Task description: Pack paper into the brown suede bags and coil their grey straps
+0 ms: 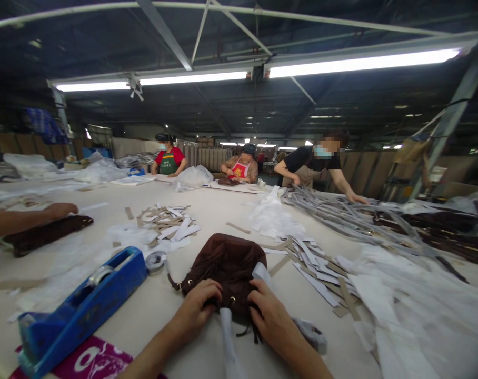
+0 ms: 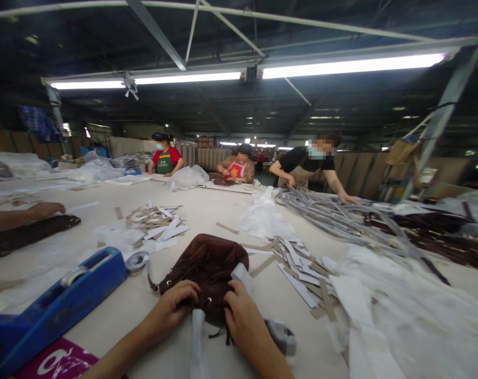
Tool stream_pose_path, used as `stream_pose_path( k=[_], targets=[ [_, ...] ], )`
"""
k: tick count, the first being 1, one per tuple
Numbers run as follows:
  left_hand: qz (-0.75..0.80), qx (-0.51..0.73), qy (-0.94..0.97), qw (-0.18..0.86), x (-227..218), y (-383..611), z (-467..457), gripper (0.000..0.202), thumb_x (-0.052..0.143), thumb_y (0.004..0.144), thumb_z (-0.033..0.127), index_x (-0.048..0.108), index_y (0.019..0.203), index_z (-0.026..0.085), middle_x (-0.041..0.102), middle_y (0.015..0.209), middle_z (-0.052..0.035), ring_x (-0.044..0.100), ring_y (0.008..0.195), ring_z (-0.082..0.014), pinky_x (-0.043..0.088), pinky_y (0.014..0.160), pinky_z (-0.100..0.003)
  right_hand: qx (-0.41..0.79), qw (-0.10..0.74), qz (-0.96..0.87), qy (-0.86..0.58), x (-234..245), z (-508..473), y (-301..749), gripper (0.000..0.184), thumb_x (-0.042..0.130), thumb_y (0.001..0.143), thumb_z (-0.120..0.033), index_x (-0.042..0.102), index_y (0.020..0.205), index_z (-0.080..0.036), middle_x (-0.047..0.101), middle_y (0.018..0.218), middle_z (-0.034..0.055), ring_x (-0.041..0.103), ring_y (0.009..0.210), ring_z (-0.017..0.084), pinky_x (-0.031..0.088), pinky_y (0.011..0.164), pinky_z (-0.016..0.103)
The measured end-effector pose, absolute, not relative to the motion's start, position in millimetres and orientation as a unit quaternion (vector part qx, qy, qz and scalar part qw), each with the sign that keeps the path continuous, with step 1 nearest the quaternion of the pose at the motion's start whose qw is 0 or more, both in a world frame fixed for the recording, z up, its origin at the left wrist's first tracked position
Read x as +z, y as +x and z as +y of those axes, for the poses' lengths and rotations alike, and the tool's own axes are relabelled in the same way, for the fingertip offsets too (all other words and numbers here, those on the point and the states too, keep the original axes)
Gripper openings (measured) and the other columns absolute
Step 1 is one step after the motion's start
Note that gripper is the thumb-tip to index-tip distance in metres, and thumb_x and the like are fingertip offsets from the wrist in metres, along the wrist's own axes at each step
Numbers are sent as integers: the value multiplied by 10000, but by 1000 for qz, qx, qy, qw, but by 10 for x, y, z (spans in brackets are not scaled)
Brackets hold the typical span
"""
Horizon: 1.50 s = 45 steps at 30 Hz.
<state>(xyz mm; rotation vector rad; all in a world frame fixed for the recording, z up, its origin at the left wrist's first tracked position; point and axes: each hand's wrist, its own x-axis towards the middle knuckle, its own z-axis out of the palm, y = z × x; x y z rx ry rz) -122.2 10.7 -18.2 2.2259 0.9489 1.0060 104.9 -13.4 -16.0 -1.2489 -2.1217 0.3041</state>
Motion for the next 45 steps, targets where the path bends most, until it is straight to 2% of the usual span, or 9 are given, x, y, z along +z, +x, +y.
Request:
stream_pose_path(
  k=[4,7,10,15,24,31,37,41,45],
  targets=[
    [378,360,819,238,-156,-1179,69,422,478,593,31,601,960,199,594,1066,-56,511,1031,-207,397,945,-346,90,322,-812,-478,-123,-163,1011,259,379,767,15,540,876,-157,525,1156,137,527,1082,225,448,977,385],
    [412,347,775,330,-33,-1160,123,599,401,546,16,553,1099,189,613,1100,-56,535,1061,-199,412,957,-349,67,321,-814,-480,-111,-164,1001,283,400,747,12,551,927,-145,532,1166,143,510,1106,239,433,1005,403],
    [447,300,760,365,120,-1105,203,481,374,612,50,582,1025,181,652,1011,-38,576,982,-188,445,900,-330,59,312,-818,-479,-108,-150,985,292,423,723,4,573,928,-139,553,1140,150,522,1071,252,453,976,407],
    [418,226,849,229,73,-948,270,525,375,598,36,664,995,223,656,1039,-20,528,986,-192,387,929,-342,9,302,-804,-513,-180,-96,939,277,411,729,1,603,869,-141,594,955,141,537,977,273,476,917,433],
    [423,259,839,225,-97,-899,210,483,377,609,15,643,965,203,640,1011,-30,513,988,-190,382,912,-342,36,403,-741,-536,-236,-97,1043,187,363,795,-53,448,762,-216,531,821,66,539,798,215,490,751,394],
    [379,298,846,228,-160,-946,156,474,377,642,-5,626,991,198,624,1018,-45,512,978,-194,391,897,-350,161,367,-751,-525,-113,-161,1084,237,464,878,-272,511,657,-202,584,1045,94,565,1008,230,431,940,400],
    [367,336,832,246,-228,-970,188,426,395,650,-12,633,943,184,632,969,-46,526,953,-187,415,897,-341,146,366,-757,-521,-120,-167,1203,294,443,891,-277,515,615,-203,612,1043,85,604,963,205,470,870,332],
    [341,375,811,293,-130,-1078,186,496,403,640,-28,606,1036,190,615,1062,-41,538,1019,-163,420,950,-309,20,329,-768,-548,-33,-227,1126,198,456,890,-282,568,745,-207,627,1078,113,614,967,253,490,824,387],
    [373,372,828,191,50,-1312,185,384,377,739,-8,653,933,176,606,1021,-68,553,976,-172,445,892,-298,-52,280,-812,-510,-63,-277,943,254,425,870,-186,584,1062,-238,635,1141,87,609,999,259,502,826,401]
  ],
)
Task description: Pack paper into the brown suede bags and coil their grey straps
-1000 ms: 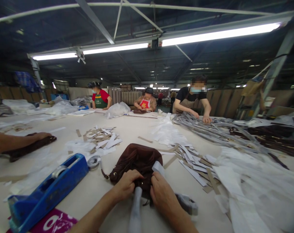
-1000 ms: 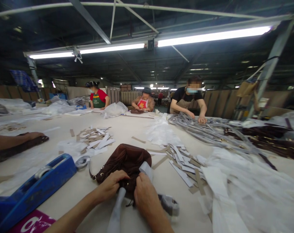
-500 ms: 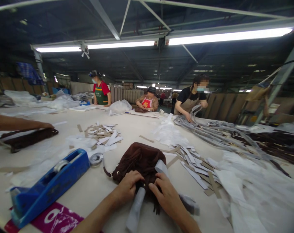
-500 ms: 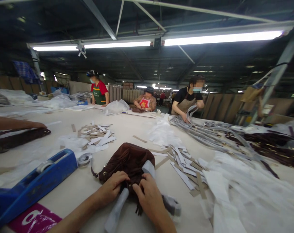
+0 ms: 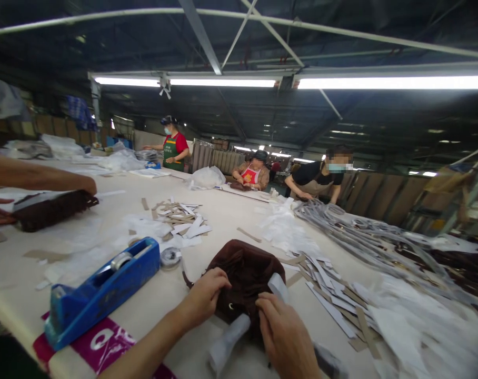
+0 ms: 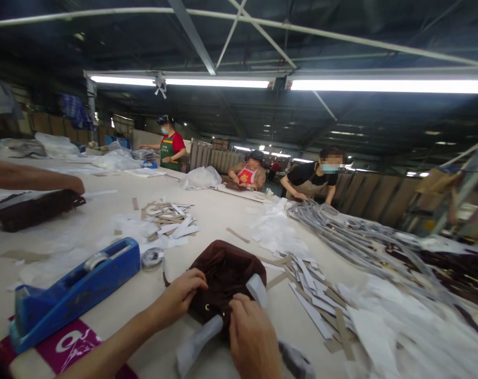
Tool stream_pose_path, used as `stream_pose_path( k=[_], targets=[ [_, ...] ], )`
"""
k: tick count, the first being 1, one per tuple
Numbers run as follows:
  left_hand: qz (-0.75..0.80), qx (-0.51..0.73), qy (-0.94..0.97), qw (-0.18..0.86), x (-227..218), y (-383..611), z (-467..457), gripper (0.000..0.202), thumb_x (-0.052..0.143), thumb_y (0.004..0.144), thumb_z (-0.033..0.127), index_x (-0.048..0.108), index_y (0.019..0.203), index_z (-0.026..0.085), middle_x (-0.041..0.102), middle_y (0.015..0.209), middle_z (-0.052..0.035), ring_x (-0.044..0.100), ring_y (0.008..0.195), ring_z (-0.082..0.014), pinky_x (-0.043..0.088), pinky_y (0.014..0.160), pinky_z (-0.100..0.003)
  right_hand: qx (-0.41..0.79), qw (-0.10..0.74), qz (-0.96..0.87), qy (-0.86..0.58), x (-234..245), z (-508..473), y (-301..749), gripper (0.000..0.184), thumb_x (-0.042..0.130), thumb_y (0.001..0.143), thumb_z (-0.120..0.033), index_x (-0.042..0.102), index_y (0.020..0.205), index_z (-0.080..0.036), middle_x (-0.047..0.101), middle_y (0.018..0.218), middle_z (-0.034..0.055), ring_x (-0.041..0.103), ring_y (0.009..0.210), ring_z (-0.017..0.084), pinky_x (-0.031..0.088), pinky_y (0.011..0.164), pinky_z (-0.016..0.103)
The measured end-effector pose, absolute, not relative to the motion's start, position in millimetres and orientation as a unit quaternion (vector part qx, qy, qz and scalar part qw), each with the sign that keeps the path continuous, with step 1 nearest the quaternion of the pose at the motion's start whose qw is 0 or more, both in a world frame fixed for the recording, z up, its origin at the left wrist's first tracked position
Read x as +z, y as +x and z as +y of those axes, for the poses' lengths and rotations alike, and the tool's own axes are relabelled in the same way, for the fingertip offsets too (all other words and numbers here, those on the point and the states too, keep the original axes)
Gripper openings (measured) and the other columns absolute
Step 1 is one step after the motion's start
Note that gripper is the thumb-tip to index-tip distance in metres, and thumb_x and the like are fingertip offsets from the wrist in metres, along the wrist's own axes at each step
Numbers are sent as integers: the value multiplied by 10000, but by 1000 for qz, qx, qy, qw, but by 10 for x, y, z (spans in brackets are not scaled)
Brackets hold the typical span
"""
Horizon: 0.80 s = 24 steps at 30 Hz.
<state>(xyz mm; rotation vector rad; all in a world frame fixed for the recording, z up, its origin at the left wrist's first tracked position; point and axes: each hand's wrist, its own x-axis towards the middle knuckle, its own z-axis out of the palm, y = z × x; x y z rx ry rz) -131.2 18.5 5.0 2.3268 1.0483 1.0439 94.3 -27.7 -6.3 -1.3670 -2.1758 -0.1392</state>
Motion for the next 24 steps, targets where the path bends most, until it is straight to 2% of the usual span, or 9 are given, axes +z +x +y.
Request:
stream_pose_path(
  k=[2,4,6,8,12,15,19,24],
  targets=[
    [400,311,851,138,98,-1399,197,356,391,768,8,677,896,178,621,999,-72,561,954,-184,453,863,-305,-42,272,-835,-477,-201,-263,889,415,429,797,-105,527,1189,-200,640,1145,97,604,1030,257,501,882,403],
    [400,249,876,103,101,-1442,218,326,418,787,24,689,866,187,638,965,-64,567,925,-189,461,840,-307,-46,278,-837,-470,-377,-230,883,561,471,714,-90,456,1273,-132,612,1205,136,571,1104,291,482,941,433],
    [387,218,892,80,77,-1466,241,299,436,810,37,686,861,193,640,973,-60,566,925,-188,467,842,-307,-32,289,-832,-473,-515,-198,913,630,487,686,-89,405,1311,-107,585,1242,149,550,1137,290,469,969,427],
    [393,224,889,71,55,-1505,263,281,458,805,26,663,911,187,618,1057,-68,552,993,-192,462,893,-312,10,295,-825,-482,-566,-182,948,602,477,698,-75,413,1294,-130,604,1193,122,566,1101,251,480,953,379],
    [433,240,866,77,80,-1628,292,226,543,771,26,617,932,167,569,1130,-75,523,1071,-190,441,962,-303,65,285,-825,-483,-471,-190,955,410,454,712,-44,546,1082,-195,633,1054,70,580,1007,226,487,899,353],
    [407,178,896,20,119,-1619,293,170,529,815,51,622,876,180,581,1077,-54,549,1001,-183,473,893,-300,85,275,-834,-471,-388,-207,924,362,451,721,-34,575,1016,-203,620,1091,70,557,1028,228,464,916,361],
    [364,70,922,-114,135,-1433,283,123,500,864,107,603,824,161,603,972,-69,563,867,-215,504,744,-346,97,278,-826,-482,-345,-228,893,415,461,740,-25,586,1088,-213,604,1140,67,535,1051,233,440,935,373],
    [320,24,936,-146,174,-1310,335,131,476,883,135,586,816,155,604,843,-83,557,785,-239,483,617,-338,109,247,-825,-497,-265,-263,868,365,495,785,-30,588,1106,-178,598,1151,87,523,1040,242,428,925,385]
  ],
)
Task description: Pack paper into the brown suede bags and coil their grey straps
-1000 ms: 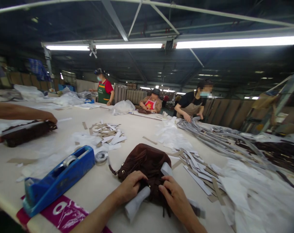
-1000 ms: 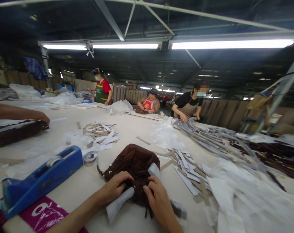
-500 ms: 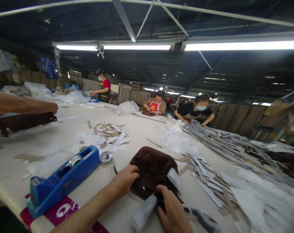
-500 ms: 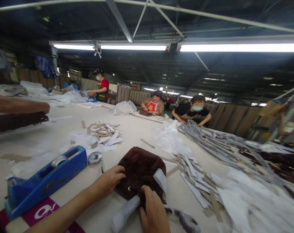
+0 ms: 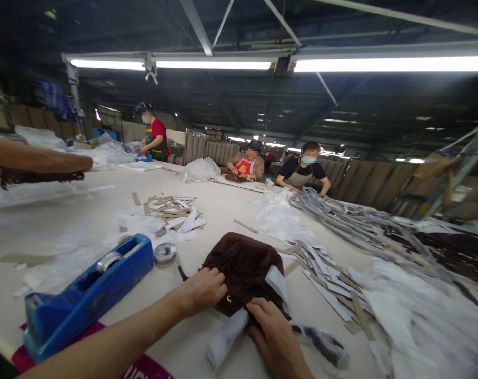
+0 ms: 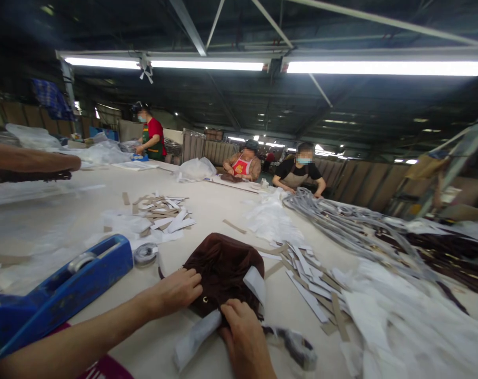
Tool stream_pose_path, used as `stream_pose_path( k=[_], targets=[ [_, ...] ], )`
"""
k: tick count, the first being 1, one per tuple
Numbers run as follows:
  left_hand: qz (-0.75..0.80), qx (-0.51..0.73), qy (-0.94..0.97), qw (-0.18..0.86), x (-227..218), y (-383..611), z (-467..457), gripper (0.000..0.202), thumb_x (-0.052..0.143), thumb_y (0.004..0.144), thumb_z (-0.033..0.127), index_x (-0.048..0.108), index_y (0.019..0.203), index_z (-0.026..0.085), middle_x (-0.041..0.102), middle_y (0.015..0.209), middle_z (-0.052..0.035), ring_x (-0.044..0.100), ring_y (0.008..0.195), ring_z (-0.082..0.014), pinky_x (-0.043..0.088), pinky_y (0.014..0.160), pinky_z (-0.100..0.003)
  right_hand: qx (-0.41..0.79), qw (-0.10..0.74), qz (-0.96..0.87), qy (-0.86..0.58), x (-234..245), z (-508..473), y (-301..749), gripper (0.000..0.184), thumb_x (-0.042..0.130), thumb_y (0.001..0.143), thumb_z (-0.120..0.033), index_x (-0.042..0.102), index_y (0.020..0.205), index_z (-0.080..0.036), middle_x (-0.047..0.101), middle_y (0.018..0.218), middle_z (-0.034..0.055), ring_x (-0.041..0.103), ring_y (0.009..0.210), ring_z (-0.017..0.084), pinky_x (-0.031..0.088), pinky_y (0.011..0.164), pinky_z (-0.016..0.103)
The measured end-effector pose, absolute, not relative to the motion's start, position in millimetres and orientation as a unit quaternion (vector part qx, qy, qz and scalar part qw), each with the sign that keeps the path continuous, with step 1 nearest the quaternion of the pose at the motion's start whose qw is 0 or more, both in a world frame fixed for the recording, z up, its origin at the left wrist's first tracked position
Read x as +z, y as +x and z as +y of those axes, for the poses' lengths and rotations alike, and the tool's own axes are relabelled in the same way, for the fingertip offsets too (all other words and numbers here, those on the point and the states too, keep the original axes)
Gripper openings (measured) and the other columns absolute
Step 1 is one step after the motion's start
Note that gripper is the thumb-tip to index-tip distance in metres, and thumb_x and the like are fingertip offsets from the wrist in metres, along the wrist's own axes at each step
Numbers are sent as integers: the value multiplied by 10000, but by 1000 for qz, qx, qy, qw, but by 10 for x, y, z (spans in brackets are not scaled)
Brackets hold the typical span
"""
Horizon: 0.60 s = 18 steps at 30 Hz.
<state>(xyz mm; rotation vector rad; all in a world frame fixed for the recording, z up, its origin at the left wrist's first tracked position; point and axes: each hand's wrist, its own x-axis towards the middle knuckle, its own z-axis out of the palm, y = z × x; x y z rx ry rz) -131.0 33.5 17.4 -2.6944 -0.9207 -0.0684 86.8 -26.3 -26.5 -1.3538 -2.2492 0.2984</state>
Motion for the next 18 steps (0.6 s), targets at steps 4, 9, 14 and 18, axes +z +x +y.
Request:
stream_pose_path(
  k=[4,9,14,18],
  targets=[
    [-344,-89,-934,46,209,-1366,422,140,517,804,52,572,791,181,605,815,-60,549,758,-210,455,616,-291,105,239,-823,-505,-195,-287,838,195,524,823,-42,618,924,-180,619,1070,61,536,967,219,435,864,353],
    [-448,-210,-869,-1,131,-1460,500,277,415,676,-48,515,786,186,589,842,-43,560,806,-180,452,716,-278,86,216,-823,-518,-150,-298,803,132,549,859,-94,633,851,-195,631,992,32,541,902,204,431,803,327],
    [-560,-329,-759,-50,18,-1495,560,224,372,672,13,467,761,196,572,741,-5,567,745,-163,455,689,-266,85,205,-818,-530,-103,-312,780,161,565,856,-102,655,913,-222,635,974,16,540,907,206,423,813,325],
    [-580,-357,-729,-77,10,-1502,551,224,376,694,27,510,783,184,585,717,-3,584,713,-165,482,672,-276,85,206,-810,-543,-142,-312,783,243,546,835,-75,648,993,-230,640,1006,27,543,941,231,421,840,348]
  ],
)
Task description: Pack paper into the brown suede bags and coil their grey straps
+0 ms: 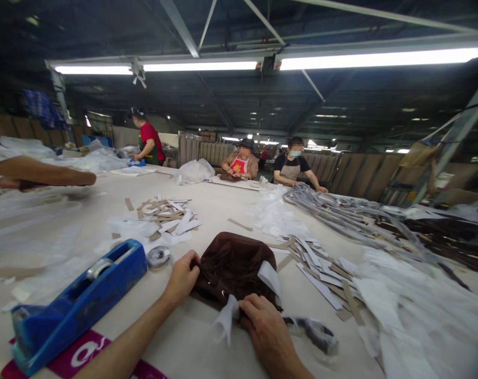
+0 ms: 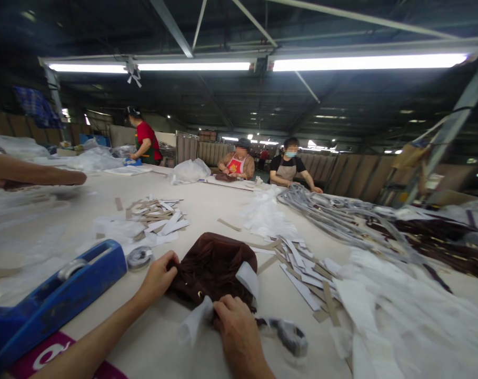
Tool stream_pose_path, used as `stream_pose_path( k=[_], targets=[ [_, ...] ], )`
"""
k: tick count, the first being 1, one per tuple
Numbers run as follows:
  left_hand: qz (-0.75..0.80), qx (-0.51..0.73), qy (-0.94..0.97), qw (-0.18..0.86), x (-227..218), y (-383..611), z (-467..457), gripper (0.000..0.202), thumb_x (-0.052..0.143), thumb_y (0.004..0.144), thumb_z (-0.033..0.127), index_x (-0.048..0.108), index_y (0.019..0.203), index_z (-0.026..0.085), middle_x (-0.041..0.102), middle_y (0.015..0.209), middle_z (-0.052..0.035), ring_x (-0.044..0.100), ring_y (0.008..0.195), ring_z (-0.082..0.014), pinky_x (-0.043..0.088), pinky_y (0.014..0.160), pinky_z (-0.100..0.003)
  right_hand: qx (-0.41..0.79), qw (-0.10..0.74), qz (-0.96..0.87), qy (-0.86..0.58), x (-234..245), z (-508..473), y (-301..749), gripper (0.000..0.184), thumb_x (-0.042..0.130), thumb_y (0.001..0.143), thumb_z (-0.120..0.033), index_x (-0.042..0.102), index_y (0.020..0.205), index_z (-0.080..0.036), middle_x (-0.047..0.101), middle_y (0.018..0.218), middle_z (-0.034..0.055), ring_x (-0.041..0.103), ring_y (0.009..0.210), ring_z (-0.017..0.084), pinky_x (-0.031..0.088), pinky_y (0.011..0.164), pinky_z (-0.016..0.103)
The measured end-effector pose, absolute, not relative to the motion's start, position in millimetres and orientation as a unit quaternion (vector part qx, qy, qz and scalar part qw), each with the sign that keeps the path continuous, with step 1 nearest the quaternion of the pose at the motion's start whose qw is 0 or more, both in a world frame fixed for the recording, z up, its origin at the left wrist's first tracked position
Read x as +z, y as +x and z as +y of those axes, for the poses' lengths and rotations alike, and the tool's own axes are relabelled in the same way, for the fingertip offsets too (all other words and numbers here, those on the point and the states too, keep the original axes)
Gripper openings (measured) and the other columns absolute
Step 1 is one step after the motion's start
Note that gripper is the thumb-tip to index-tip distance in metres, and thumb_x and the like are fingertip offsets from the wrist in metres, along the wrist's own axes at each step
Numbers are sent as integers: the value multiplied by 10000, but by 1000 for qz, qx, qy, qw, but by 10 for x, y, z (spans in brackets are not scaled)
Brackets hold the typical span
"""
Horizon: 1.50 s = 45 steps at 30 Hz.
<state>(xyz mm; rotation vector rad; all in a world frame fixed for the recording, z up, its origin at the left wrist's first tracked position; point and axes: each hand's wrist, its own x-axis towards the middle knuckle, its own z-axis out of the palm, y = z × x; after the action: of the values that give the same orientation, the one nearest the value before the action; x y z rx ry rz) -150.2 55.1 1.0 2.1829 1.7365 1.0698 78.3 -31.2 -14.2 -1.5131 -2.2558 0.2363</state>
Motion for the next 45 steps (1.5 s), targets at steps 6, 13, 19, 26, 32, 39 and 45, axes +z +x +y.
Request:
stream_pose_path(
  k=[6,13,19,26,32,39,45],
  targets=[
    [435,313,841,-74,112,-1453,169,762,360,673,-101,420,1335,272,452,1343,-98,420,1232,-242,360,1042,-456,91,237,-795,-550,-231,-306,805,528,517,779,-52,491,1287,-196,600,1192,79,513,1052,260,390,906,381],
    [293,285,912,-32,-26,-1074,-209,99,497,876,162,586,910,187,627,925,-58,551,846,-188,482,750,-294,10,253,-809,-531,-164,-358,712,321,581,800,-213,590,1117,-263,610,1002,40,521,889,235,354,754,345],
    [363,367,852,92,-159,-1033,-206,121,558,831,183,521,716,188,569,759,-27,525,715,-162,404,609,-257,-57,233,-803,-546,-218,-313,647,349,535,869,-283,557,1217,-281,608,944,52,510,834,231,298,677,347],
    [299,288,904,105,-53,-1339,-346,304,365,855,91,610,975,225,642,943,-60,560,867,-183,464,750,-281,-42,175,-846,-501,-143,-351,689,501,513,824,-158,481,1316,-246,587,1148,90,513,946,257,355,797,384],
    [286,280,904,151,46,-1206,-458,266,432,873,189,620,1058,219,653,1096,-72,565,1038,-198,451,950,-321,-31,153,-844,-513,-200,-345,651,527,436,833,-114,457,1353,-194,560,1260,137,515,1039,310,406,881,471],
    [421,347,824,154,240,-1498,-360,264,422,920,300,669,986,236,709,1011,-44,648,945,-175,515,874,-269,108,317,-828,-450,146,-635,1137,433,369,865,-109,538,1255,-192,542,1316,110,520,1190,194,441,999,326],
    [329,248,911,31,162,-1376,-537,456,443,914,283,423,1368,244,507,1381,-91,460,1278,-239,383,1082,-416,59,304,-820,-482,122,-926,1533,420,380,853,-103,592,1202,-200,632,1236,105,588,1142,200,486,972,324]
  ],
)
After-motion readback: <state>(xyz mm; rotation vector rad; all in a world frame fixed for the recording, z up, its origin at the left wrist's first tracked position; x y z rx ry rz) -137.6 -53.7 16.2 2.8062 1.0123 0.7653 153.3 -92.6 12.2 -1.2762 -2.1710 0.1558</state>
